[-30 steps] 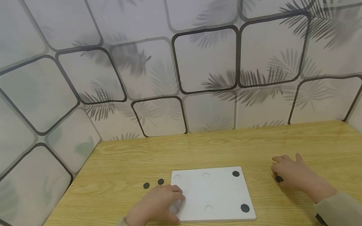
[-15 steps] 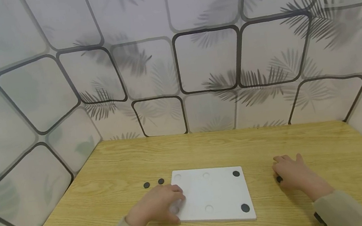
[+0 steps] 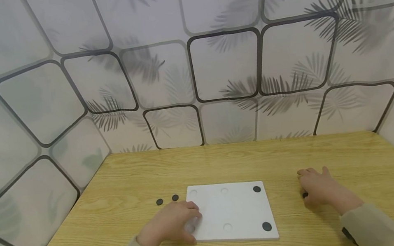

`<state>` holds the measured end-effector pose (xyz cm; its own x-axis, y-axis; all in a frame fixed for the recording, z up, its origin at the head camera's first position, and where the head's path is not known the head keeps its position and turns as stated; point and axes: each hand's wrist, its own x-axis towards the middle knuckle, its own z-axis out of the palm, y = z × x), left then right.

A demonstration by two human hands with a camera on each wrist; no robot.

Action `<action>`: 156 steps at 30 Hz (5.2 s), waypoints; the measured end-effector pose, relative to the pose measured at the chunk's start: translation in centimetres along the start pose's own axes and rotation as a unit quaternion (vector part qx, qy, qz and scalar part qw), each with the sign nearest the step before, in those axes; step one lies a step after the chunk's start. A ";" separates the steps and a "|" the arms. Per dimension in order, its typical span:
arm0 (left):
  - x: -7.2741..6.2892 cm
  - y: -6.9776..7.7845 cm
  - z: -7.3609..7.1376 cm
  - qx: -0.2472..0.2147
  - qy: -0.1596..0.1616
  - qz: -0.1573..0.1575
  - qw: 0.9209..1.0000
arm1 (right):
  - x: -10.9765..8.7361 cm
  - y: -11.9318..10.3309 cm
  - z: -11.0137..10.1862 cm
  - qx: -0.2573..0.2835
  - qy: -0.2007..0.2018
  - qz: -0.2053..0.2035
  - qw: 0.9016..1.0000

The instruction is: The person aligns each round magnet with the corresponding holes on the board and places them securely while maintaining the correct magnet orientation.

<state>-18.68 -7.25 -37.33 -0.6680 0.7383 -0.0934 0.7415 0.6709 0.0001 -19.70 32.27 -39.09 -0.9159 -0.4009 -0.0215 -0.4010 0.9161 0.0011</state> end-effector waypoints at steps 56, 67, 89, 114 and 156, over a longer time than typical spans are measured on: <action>0.2 -0.2 0.1 -0.008 -0.004 0.004 1.000 | 3.8 -10.2 -4.3 -0.001 0.012 -0.134 0.991; 0.2 -0.2 0.2 -0.007 -0.001 0.008 1.000 | 5.1 -12.9 -4.4 -0.018 -0.003 -0.159 0.987; 0.3 -0.1 0.0 0.009 -0.003 0.008 1.000 | 6.0 -17.2 -3.1 -0.009 -0.029 -0.203 0.979; 0.2 -0.1 -0.2 0.007 -0.009 0.007 1.000 | 6.2 -18.8 -2.5 -0.032 -0.070 -0.196 0.978; 0.1 0.0 -0.2 0.003 -0.012 -0.001 1.000 | 5.8 -18.8 -2.8 -0.016 -0.068 -0.182 0.981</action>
<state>-18.83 -7.16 -37.12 -0.6681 0.7347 -0.1176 0.7404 0.6722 -0.0070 -17.55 12.65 -36.47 -0.7023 -0.6938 -0.1597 -0.7028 0.7114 0.0000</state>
